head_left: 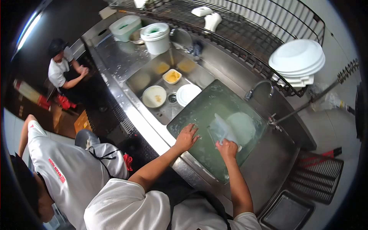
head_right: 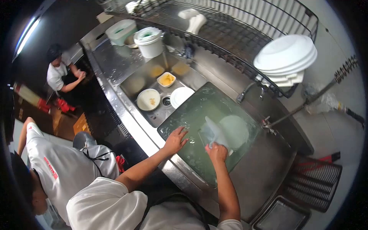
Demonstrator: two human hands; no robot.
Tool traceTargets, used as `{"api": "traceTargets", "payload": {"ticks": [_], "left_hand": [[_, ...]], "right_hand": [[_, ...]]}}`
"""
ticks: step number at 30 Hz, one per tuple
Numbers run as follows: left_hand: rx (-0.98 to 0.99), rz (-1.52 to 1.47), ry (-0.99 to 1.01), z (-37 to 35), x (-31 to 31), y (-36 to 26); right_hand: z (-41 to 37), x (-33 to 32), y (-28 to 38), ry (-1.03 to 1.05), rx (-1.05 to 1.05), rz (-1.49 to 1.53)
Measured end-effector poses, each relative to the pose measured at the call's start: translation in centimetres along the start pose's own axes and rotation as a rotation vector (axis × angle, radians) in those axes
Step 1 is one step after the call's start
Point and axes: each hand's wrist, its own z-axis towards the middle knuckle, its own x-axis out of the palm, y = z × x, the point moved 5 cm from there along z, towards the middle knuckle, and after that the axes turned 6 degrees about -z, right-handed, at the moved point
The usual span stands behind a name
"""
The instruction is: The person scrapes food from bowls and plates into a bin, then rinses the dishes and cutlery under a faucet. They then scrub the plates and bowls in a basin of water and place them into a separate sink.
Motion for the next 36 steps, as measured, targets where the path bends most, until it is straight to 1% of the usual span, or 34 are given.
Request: {"api": "traceTargets", "payload": {"ticks": [2, 3, 4, 5, 6, 8, 9, 11, 12, 13, 14, 16, 18, 20, 22, 25, 26, 29, 32, 35, 36], "left_hand": [[-0.002, 0.121, -0.113, -0.1, -3.6, 1.6], [-0.015, 0.046, -0.252, 2.9, -1.6, -0.2], [-0.077, 0.055, -0.271, 0.0, -2.4, 0.0], [-0.112, 0.096, -0.311, -1.1, -4.9, 1.5], [-0.172, 0.177, -0.348, -2.8, -6.8, 3.8], [-0.236, 0.299, -0.392, -3.2, -8.9, 7.3], [-0.281, 0.365, -0.387, -3.3, -9.3, 8.2], [-0.28, 0.346, -0.368, -2.5, -9.7, 7.7], [-0.283, 0.338, -0.353, -2.4, -10.0, 7.4], [-0.306, 0.312, -0.345, -3.6, -9.6, 7.1], [-0.326, 0.288, -0.347, -3.6, -9.6, 7.2], [-0.341, 0.265, -0.353, -3.6, -9.9, 7.4], [-0.342, 0.258, -0.349, -3.6, -10.0, 7.4], [-0.346, 0.258, -0.358, -3.7, -10.0, 7.5], [-0.367, 0.234, -0.337, -3.6, -10.0, 7.5], [-0.383, 0.237, -0.32, -3.7, -10.0, 7.6], [-0.378, 0.246, -0.315, -3.7, -9.8, 7.9], [-0.373, 0.258, -0.318, -3.9, -9.6, 8.2], [-0.374, 0.249, -0.319, -4.0, -9.7, 8.1], [-0.37, 0.251, -0.326, -4.0, -9.5, 8.4], [-0.367, 0.248, -0.325, -4.0, -9.5, 8.4]], "right_hand": [[1.2, 1.4, 1.6, 0.026, 0.011, 0.134], [4.1, -1.5, -3.5, -0.025, 0.039, 0.087], [1.2, -1.6, -4.3, 0.005, 0.13, 0.15], [0.7, -0.8, -3.8, 0.0, 0.217, 0.237], [-0.3, 0.8, -3.9, 0.036, 0.405, 0.531], [0.0, 3.7, -6.6, 0.087, 0.766, 1.062], [0.5, 2.9, -6.8, 0.056, 0.79, 1.096], [2.3, 0.2, -6.1, -0.003, 0.842, 1.158], [3.7, -0.1, -6.6, -0.047, 0.801, 1.023], [4.3, -2.0, -5.9, -0.047, 0.764, 0.945], [6.5, -3.9, -4.7, -0.052, 0.718, 0.873], [11.5, -5.0, -3.8, -0.101, 0.528, 0.572], [16.9, -7.4, -1.6, -0.12, 0.49, 0.461], [22.7, -8.3, -0.1, -0.118, 0.408, 0.246], [27.7, -8.4, 0.7, -0.151, 0.34, 0.208], [30.5, -9.4, 1.7, -0.271, 0.495, 0.329], [30.9, -9.5, 1.9, -0.2, 0.512, 0.416], [31.5, -4.7, 0.4, -0.341, 0.512, 0.866], [27.5, -3.8, 1.9, -0.316, 0.428, 1.332], [22.6, -5.2, 4.1, -0.404, 0.408, 1.246], [21.1, -5.2, 4.3, -0.392, 0.368, 1.176]]}}
